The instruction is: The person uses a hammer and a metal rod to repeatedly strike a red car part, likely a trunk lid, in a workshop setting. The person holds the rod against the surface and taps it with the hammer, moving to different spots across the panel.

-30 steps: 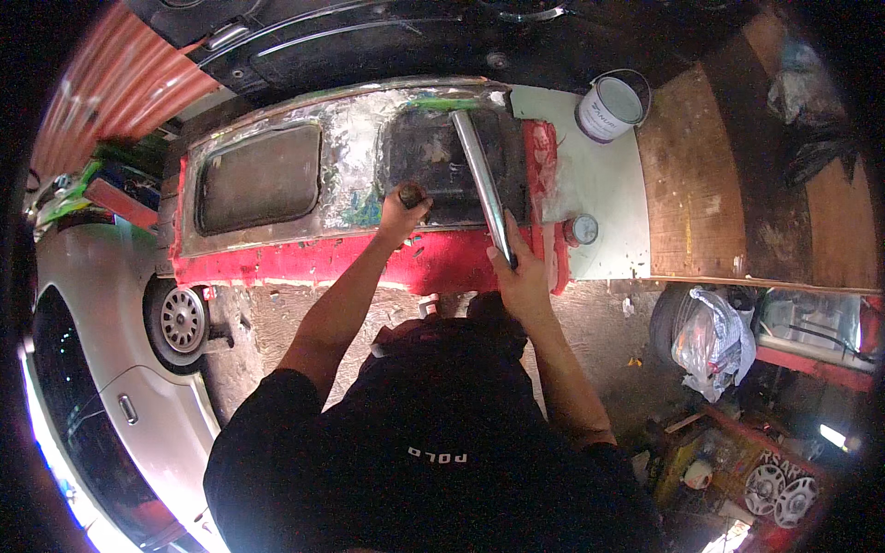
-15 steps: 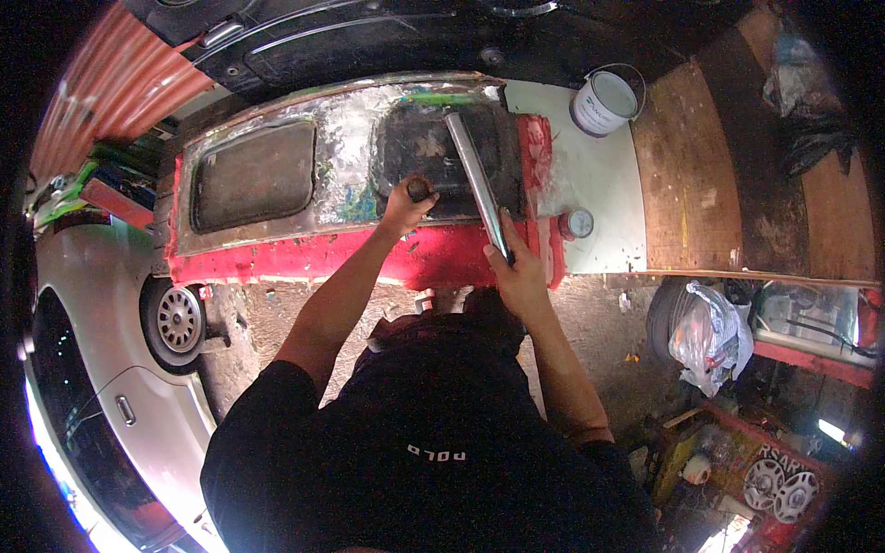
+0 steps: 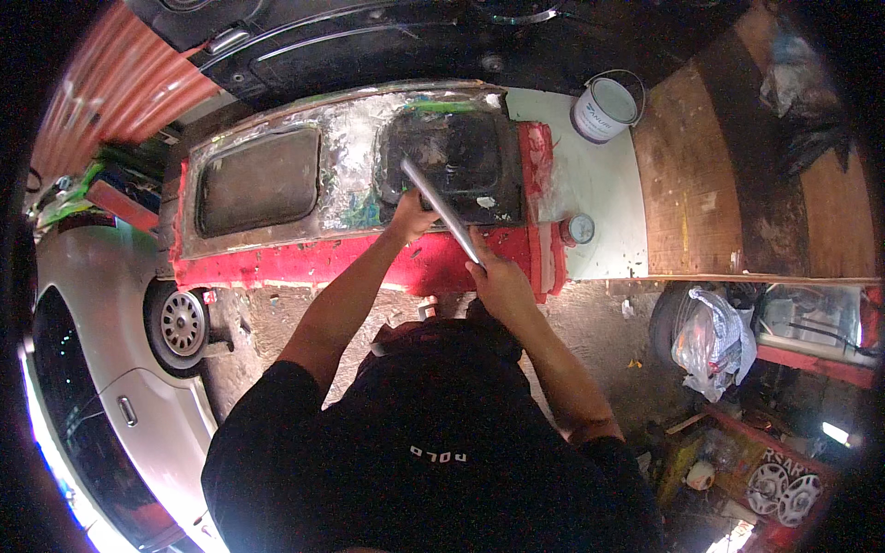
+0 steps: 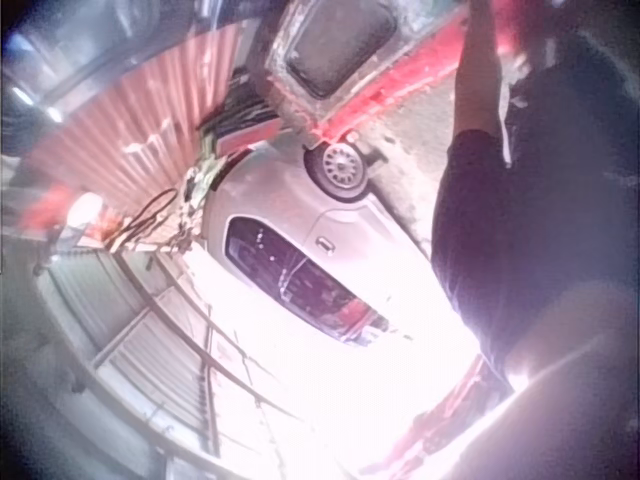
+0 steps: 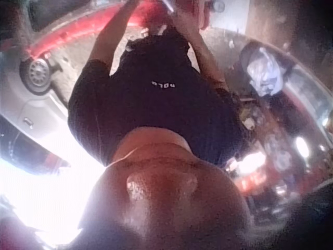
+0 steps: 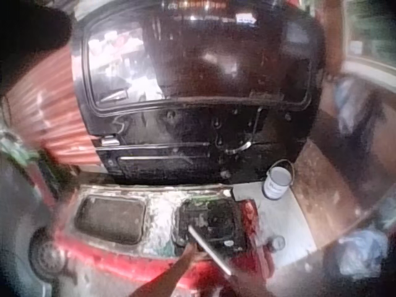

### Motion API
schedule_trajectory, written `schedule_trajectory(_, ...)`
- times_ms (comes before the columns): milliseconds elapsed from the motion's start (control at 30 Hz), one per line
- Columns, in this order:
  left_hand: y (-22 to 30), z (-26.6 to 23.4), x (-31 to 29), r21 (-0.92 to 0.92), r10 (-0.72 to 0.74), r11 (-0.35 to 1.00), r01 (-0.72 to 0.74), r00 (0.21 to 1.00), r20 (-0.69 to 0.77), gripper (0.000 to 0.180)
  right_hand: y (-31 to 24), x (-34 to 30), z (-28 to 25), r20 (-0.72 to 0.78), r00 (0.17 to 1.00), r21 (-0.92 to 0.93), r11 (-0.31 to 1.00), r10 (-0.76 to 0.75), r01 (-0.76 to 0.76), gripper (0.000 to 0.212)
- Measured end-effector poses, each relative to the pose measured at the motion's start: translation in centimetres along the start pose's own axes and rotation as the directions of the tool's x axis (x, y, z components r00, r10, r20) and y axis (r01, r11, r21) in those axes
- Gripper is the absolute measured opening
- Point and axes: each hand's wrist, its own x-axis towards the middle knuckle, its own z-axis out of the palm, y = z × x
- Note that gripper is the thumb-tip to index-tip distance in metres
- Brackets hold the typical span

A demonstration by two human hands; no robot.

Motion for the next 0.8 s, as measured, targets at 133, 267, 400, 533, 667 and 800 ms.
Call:
schedule_trajectory(133,-4.4,-0.9,0.0,0.034,0.047,0.998,-0.044,0.995,-0.086,0.028,0.4,-0.5,0.9,-0.156,0.979,0.147,0.977,-0.129,0.152,0.061)
schedule_trajectory(267,-0.2,-2.1,-1.1,-0.064,-0.174,0.983,0.171,0.984,-0.044,0.025,-0.1,-0.6,-0.9,-0.254,0.965,0.286,0.948,-0.064,0.139,0.059)
schedule_trajectory(400,0.0,-3.2,-0.9,-0.079,-0.077,0.995,0.068,0.990,-0.121,0.017,-0.1,-0.8,-1.3,-0.214,0.977,0.350,0.932,-0.018,0.094,0.059)
schedule_trajectory(533,-0.1,-3.3,-1.4,-0.138,-0.085,0.988,0.068,0.989,-0.121,0.016,0.3,-1.0,-0.9,-0.205,0.979,0.349,0.935,0.008,0.065,0.060)
schedule_trajectory(667,-1.4,-3.3,-1.4,-0.100,-0.062,0.994,0.046,0.985,-0.160,0.016,0.0,-1.1,-0.7,-0.191,0.982,0.339,0.938,-0.011,0.076,0.059)
schedule_trajectory(800,0.2,-3.7,-1.8,-0.166,-0.131,0.981,0.104,0.977,-0.166,0.017,0.3,-1.3,-0.3,-0.208,0.978,0.366,0.925,-0.028,0.104,0.059)
